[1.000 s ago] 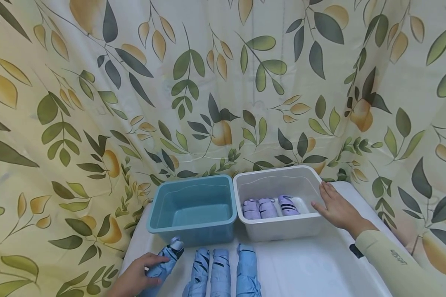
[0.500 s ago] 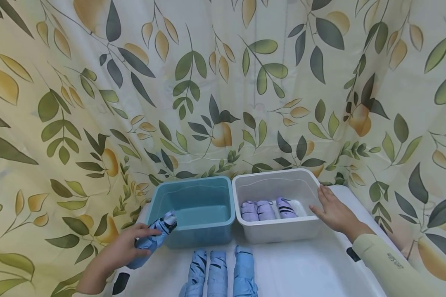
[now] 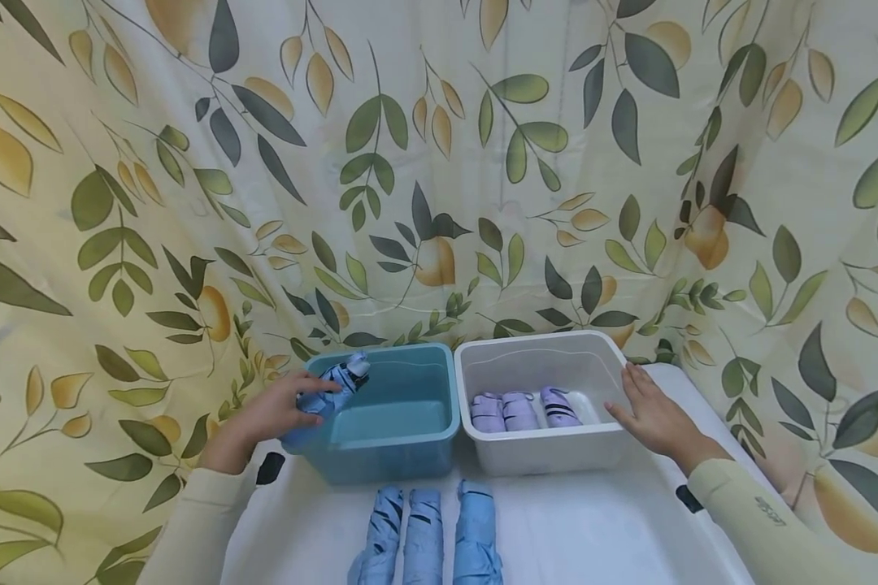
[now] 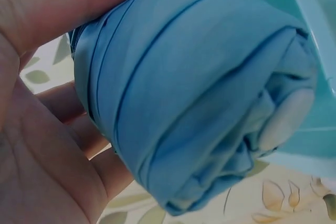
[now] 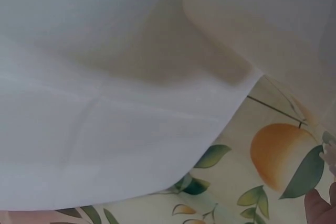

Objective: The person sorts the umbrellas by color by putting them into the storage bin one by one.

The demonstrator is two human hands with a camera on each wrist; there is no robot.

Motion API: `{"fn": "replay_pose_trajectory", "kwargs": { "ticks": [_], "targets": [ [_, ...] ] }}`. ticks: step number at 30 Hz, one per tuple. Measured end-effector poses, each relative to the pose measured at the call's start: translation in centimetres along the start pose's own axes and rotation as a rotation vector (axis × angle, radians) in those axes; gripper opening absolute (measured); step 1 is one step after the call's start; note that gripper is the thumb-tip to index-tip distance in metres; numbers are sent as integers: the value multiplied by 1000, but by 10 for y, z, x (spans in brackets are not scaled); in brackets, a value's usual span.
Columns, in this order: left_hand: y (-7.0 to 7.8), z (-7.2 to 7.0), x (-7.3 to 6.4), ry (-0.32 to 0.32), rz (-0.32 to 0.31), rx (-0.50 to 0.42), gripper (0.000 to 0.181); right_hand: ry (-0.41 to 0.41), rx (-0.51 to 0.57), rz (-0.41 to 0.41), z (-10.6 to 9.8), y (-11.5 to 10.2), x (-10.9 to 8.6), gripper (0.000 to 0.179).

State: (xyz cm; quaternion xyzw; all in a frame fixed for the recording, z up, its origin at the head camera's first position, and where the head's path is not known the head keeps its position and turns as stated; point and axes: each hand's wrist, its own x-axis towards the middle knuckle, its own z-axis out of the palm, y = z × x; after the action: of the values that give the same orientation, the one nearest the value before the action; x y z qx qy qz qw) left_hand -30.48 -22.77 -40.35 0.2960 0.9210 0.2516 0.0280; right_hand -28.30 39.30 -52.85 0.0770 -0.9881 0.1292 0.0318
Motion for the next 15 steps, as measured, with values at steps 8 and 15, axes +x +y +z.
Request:
{"fn": "replay_pose_trajectory", "kwargs": {
  "ticks": [8,15],
  "targets": [
    [-15,10,49,-92,-58,17,52,-12,1,17,-2,-4,3,97],
    [-32,33,86,-186,-111,25,57,-3,20,12,0,0,2,95]
  ]
}}
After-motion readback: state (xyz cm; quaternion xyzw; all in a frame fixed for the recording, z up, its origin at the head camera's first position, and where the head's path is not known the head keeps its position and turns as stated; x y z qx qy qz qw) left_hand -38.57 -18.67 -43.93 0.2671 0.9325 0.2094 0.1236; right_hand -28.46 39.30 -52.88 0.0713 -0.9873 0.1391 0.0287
